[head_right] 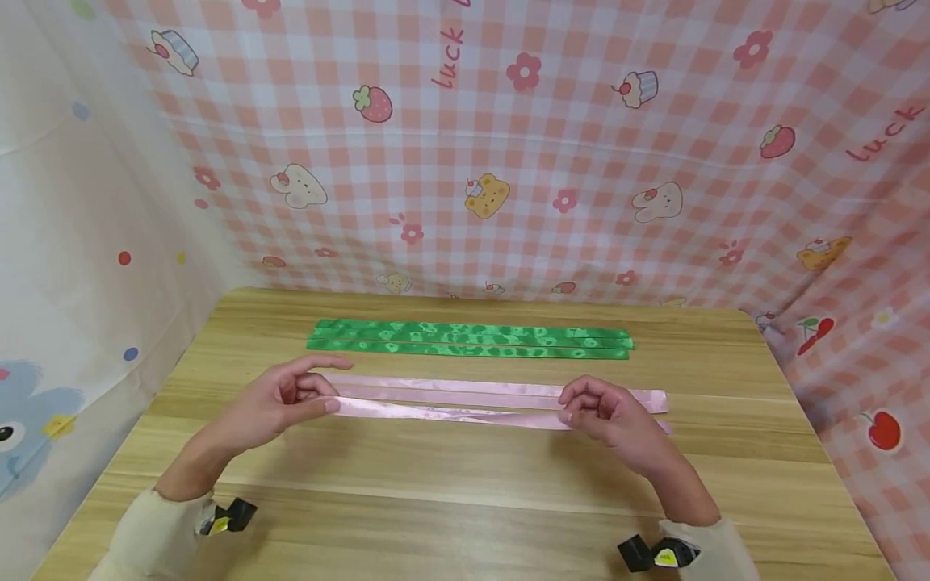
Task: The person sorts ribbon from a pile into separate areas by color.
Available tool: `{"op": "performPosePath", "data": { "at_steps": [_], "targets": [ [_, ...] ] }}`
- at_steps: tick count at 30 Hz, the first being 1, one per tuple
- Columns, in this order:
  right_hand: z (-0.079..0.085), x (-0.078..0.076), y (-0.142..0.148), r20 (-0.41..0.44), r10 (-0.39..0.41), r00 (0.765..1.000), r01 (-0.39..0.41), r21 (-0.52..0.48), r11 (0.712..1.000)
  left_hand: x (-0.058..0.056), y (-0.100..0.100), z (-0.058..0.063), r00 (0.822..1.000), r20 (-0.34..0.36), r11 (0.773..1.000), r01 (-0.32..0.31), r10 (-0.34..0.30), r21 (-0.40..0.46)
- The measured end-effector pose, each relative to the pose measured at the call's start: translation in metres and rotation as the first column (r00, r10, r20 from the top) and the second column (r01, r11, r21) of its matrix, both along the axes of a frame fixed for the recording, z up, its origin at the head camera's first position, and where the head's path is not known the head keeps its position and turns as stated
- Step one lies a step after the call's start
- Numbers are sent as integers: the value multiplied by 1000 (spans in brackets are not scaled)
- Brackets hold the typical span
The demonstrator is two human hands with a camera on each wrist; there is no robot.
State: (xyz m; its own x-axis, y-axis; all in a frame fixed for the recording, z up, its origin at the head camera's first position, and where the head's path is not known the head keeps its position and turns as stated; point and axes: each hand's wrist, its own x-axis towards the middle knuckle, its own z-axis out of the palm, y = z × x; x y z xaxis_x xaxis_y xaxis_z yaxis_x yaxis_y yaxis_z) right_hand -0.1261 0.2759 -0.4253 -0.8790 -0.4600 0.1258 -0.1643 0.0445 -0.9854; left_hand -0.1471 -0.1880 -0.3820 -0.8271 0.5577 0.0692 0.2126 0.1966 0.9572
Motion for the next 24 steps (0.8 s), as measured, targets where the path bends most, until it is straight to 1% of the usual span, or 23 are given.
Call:
{"op": "performPosePath", "data": {
  "at_steps": [2,5,9,13,15,18,20,22,24],
  "targets": [
    [1,1,5,-13,-12,1000,13,7,1000,-1,-4,-2,1000,14,1000,-11,11,-12],
    [3,3,12,-30,-47,998,48,48,998,-2,-8,-4,999,28,999,-29,30,-37],
    [4,6,21,-30,-78,996,81,87,993,-1,-10,-4,999,22,998,-23,24,-60],
    [4,7,28,-42,-103,994,107,103,989,-1,-11,-7,1000,-4,999,0,0,-34],
    [3,8,33,-32,-105,994,107,84,991,-1,-14,-9,1000,-2,1000,-1,1,-29],
    [-1,9,40,-8,-78,997,78,21,997,-1,-21,-16,999,36,999,-13,14,-32],
    [-4,9,46,16,-55,998,55,-22,998,-2,-27,-21,996,87,999,-25,29,-38],
    [-7,10,53,23,-50,998,51,-27,998,-2,-35,-28,991,126,999,-40,43,-33],
    [-10,10,59,30,-61,998,61,-6,998,-3,-43,-35,987,149,998,-55,59,-28]
  ]
}}
